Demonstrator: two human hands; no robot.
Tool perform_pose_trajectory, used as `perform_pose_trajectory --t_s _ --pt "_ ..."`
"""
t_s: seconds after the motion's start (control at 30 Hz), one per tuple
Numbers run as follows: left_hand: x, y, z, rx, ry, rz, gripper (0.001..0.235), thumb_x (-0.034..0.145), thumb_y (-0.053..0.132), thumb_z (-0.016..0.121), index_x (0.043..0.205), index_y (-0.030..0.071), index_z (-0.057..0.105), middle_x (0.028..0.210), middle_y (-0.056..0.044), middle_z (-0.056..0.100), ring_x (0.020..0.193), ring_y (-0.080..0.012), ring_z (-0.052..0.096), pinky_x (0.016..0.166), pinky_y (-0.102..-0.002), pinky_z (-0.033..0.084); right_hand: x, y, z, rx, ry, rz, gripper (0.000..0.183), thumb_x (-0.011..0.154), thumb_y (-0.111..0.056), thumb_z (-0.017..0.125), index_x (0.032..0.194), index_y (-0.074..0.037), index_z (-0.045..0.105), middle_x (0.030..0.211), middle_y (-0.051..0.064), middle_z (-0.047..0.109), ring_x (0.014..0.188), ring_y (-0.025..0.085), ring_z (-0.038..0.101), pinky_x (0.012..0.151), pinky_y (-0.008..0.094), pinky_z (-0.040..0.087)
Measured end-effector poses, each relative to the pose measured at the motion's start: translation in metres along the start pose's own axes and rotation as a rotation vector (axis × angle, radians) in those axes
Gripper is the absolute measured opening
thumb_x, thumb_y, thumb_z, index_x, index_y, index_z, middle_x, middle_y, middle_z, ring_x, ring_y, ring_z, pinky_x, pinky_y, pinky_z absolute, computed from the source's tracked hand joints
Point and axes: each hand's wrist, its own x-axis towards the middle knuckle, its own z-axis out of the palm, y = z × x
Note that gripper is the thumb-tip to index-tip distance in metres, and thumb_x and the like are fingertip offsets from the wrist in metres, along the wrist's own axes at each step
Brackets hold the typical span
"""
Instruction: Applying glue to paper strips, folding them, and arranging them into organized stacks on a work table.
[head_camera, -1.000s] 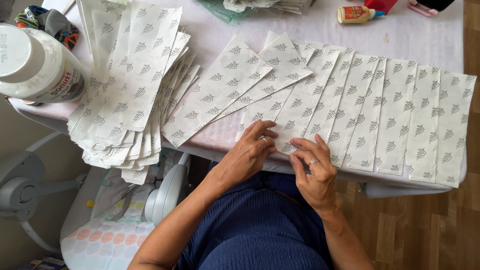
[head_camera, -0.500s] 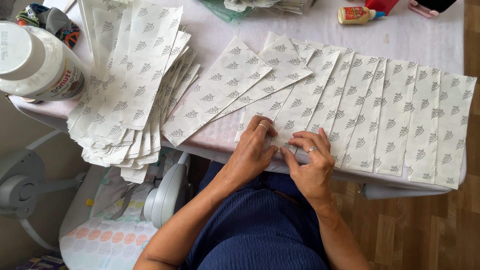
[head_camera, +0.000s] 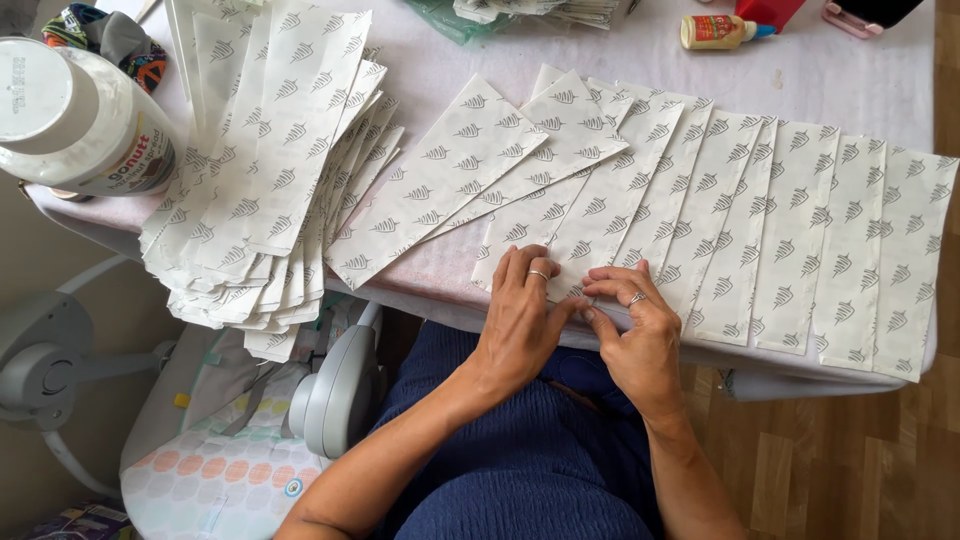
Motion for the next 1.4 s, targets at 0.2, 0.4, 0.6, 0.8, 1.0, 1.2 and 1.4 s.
perform_pose_trajectory --t_s 0.2,0.4,0.6,0.8,1.0,1.2,1.4 --pt "-0.001 -0.015 -0.002 -0.183 -0.02 -0.062 0.02 0.091 0.0 0.068 0.105 0.0 0.054 0.11 -0.015 0.052 0.116 -0.0441 0.062 0.107 -0.053 0.048 -0.003 0.003 -0.002 0.01 0.002 0.007 0.016 0.083 -0.003 0.082 0.095 -0.006 0.072 0.106 0.007 0.073 0.109 0.03 0.071 0.12 0.052 0.032" --pt "-0.014 -0.022 0.017 -0.018 0.049 0.034 0.013 0.098 -0.001 0.059 0.109 0.002 0.053 0.107 -0.013 0.052 0.112 -0.0399 0.064 0.115 -0.05 0.041 -0.004 0.017 0.016 -0.095 0.071 -0.041 0.02 0.085 -0.012 0.085 0.093 -0.006 0.067 0.101 0.007 0.07 0.104 0.028 0.071 0.123 0.053 0.026" --pt "-0.012 -0.012 0.011 0.017 0.071 0.058 0.016 0.099 -0.005 0.054 0.113 0.002 0.051 0.11 -0.014 0.051 0.113 -0.0389 0.062 0.117 -0.051 0.038 -0.002 0.013 0.004 -0.052 0.003 -0.03 0.021 0.081 -0.005 0.083 0.093 -0.004 0.066 0.102 0.008 0.07 0.108 0.031 0.07 0.123 0.054 0.028" --pt "-0.007 -0.002 0.013 0.119 0.135 0.073 0.023 0.095 0.008 0.067 0.11 0.002 0.052 0.11 -0.016 0.05 0.113 -0.0367 0.061 0.119 -0.049 0.035 0.0 0.006 -0.002 -0.017 -0.032 -0.003 0.016 0.082 0.001 0.08 0.092 -0.005 0.069 0.105 0.007 0.072 0.112 0.028 0.07 0.122 0.051 0.03" --pt "-0.009 -0.015 0.022 0.056 0.117 0.078 0.024 0.096 0.002 0.063 0.115 0.001 0.048 0.109 -0.015 0.049 0.11 -0.0388 0.062 0.116 -0.051 0.04 0.0 0.002 -0.003 -0.018 -0.027 -0.02 0.017 0.083 0.002 0.08 0.094 -0.005 0.07 0.108 0.008 0.072 0.112 0.029 0.07 0.121 0.052 0.032" --pt "0.001 -0.029 -0.041 0.003 0.161 0.254 0.029 0.096 -0.006 0.058 0.123 0.003 0.059 0.126 -0.016 0.056 0.125 -0.0375 0.059 0.115 -0.047 0.043 -0.004 -0.008 0.007 -0.088 0.081 -0.143 0.02 0.082 0.013 0.074 0.095 -0.002 0.071 0.109 0.01 0.072 0.104 0.03 0.073 0.118 0.053 0.039" --pt "-0.004 -0.051 -0.097 0.023 -0.025 0.315 0.04 0.086 -0.006 0.071 0.123 0.005 0.061 0.133 -0.017 0.06 0.129 -0.036 0.06 0.12 -0.05 0.037 -0.005 -0.031 0.043 -0.065 0.15 -0.341 0.021 0.086 0.012 0.067 0.1 -0.002 0.075 0.114 0.011 0.073 0.106 0.029 0.073 0.114 0.047 0.046"
